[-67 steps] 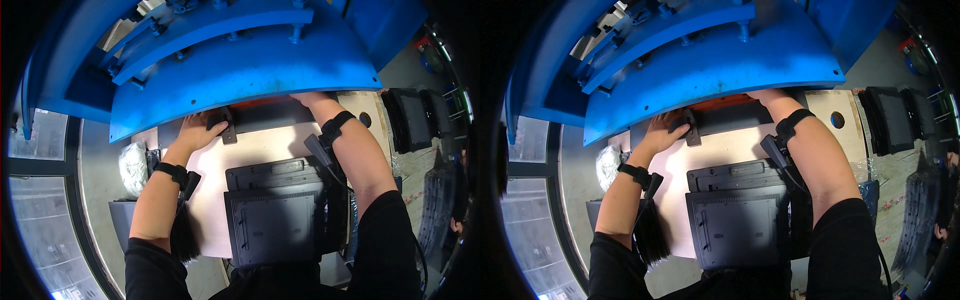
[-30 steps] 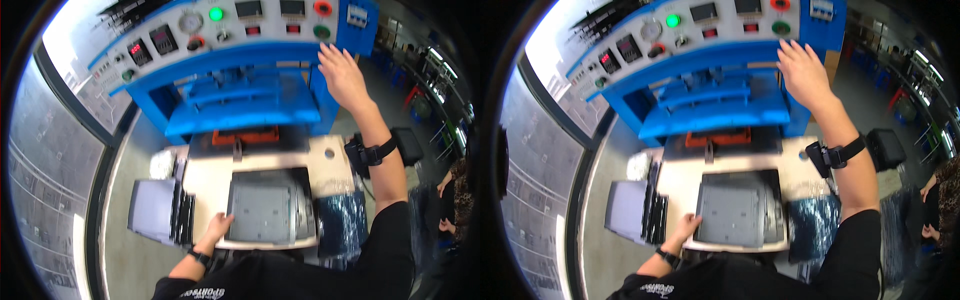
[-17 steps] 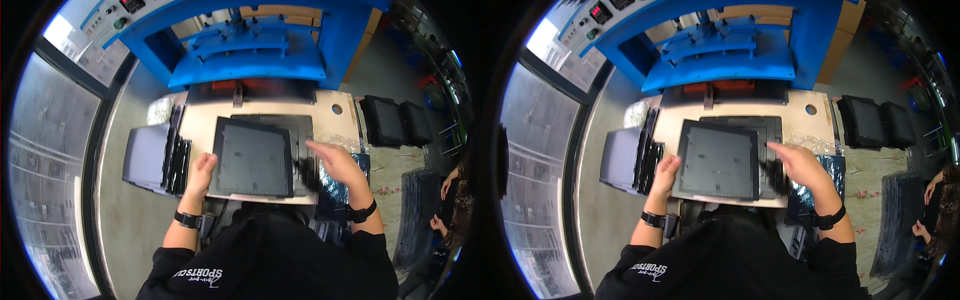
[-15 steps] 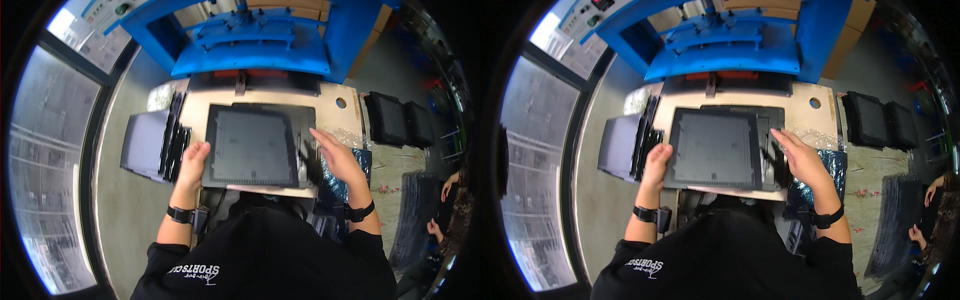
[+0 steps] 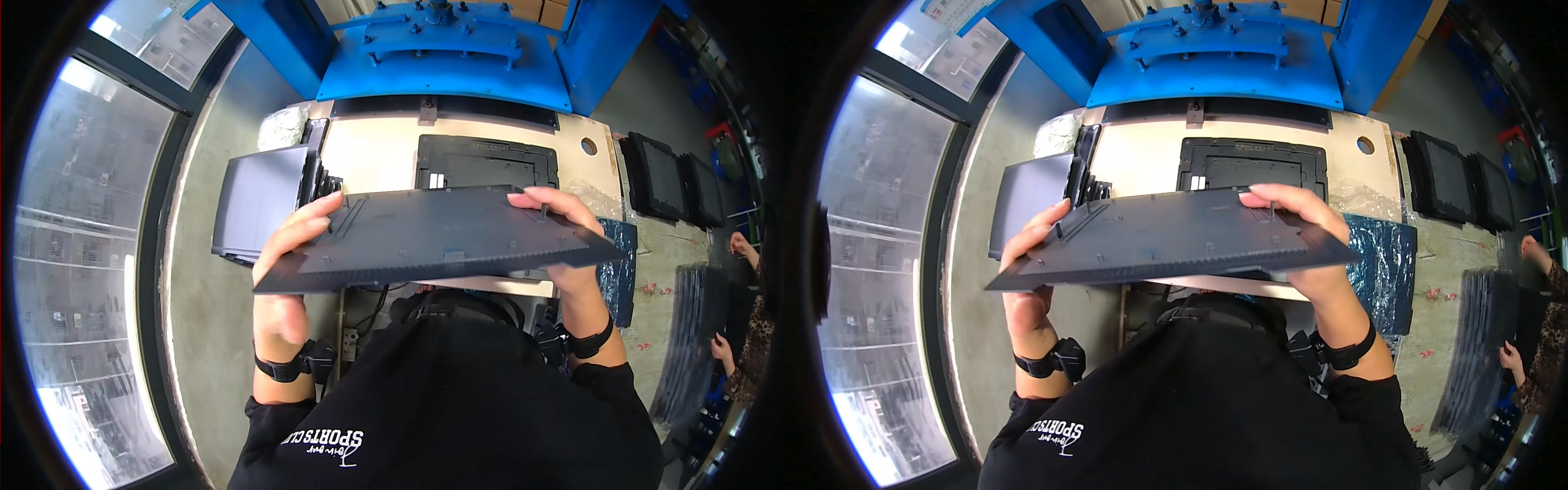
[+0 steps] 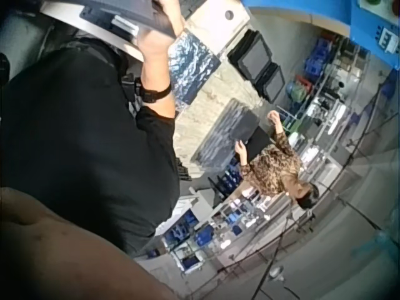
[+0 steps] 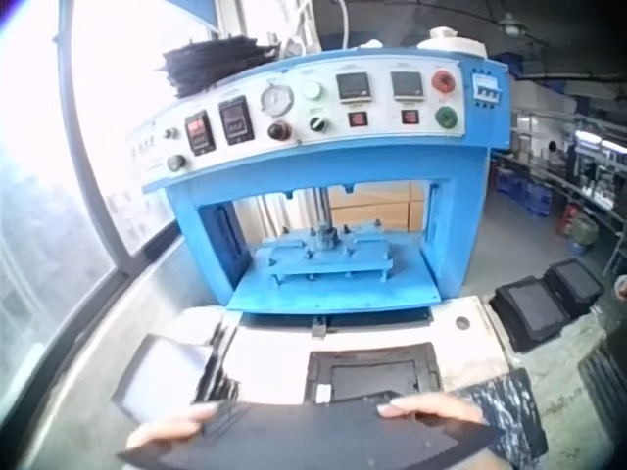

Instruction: The recorder processes plastic casing components using blue film and an industrial press.

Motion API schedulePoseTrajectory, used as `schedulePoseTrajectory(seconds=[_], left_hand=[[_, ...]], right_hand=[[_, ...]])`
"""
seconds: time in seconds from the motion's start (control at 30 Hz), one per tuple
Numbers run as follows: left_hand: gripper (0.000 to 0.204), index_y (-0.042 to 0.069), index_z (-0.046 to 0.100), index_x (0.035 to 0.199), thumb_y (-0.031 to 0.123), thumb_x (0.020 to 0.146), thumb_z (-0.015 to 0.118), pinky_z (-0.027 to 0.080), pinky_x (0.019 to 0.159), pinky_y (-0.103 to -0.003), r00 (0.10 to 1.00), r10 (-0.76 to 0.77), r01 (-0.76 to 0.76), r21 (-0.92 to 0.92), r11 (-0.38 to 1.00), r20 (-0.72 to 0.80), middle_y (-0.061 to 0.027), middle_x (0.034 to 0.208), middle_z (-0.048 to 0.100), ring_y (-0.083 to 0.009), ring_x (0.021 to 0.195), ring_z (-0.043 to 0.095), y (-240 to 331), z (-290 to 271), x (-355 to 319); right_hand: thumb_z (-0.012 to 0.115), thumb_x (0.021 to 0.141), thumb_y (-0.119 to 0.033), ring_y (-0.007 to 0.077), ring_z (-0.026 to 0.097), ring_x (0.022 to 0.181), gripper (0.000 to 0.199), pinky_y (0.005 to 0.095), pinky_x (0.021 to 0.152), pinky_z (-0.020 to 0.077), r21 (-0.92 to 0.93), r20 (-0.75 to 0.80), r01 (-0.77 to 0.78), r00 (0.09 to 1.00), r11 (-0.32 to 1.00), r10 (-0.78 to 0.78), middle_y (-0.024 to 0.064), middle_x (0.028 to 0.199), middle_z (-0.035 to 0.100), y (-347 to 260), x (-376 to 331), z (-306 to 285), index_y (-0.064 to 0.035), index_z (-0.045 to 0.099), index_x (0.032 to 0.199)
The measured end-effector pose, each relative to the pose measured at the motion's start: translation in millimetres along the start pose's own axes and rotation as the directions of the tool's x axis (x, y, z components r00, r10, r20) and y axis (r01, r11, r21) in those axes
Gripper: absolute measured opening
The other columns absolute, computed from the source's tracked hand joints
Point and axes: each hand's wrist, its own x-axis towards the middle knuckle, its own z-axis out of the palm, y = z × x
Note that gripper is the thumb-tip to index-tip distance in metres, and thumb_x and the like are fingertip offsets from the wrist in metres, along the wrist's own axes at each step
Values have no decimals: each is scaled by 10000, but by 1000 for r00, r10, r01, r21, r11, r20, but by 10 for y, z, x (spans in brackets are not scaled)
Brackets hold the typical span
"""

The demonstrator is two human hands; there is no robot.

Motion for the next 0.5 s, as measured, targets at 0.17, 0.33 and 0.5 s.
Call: schedulePoseTrajectory(seconds=[0.17,0.33,0.5], left_hand=[[230,-23,607,937,166,819,666,489,880,-396,983,137,-152,123,981,119,-292,1085,619,-324,1016,614,-87,-331,137],[238,-24,603,934,189,845,661,503,843,-377,987,109,-112,15,994,119,-269,1033,637,-305,966,625,-265,-559,240],[135,-41,626,909,35,796,627,508,834,-371,963,255,-270,255,928,90,-231,987,659,-300,926,647,-217,-638,334]], right_hand=[[723,772,-52,192,656,936,365,293,835,518,-89,-83,73,993,993,-80,161,1018,678,-17,44,376,42,595,1101],[719,767,-44,190,654,950,349,296,847,516,-94,-121,21,992,995,-32,149,997,684,-1,103,596,29,608,1090],[741,716,-5,158,641,890,735,244,701,541,-42,-190,-156,971,987,145,174,1297,517,-157,176,593,-8,389,1362]])
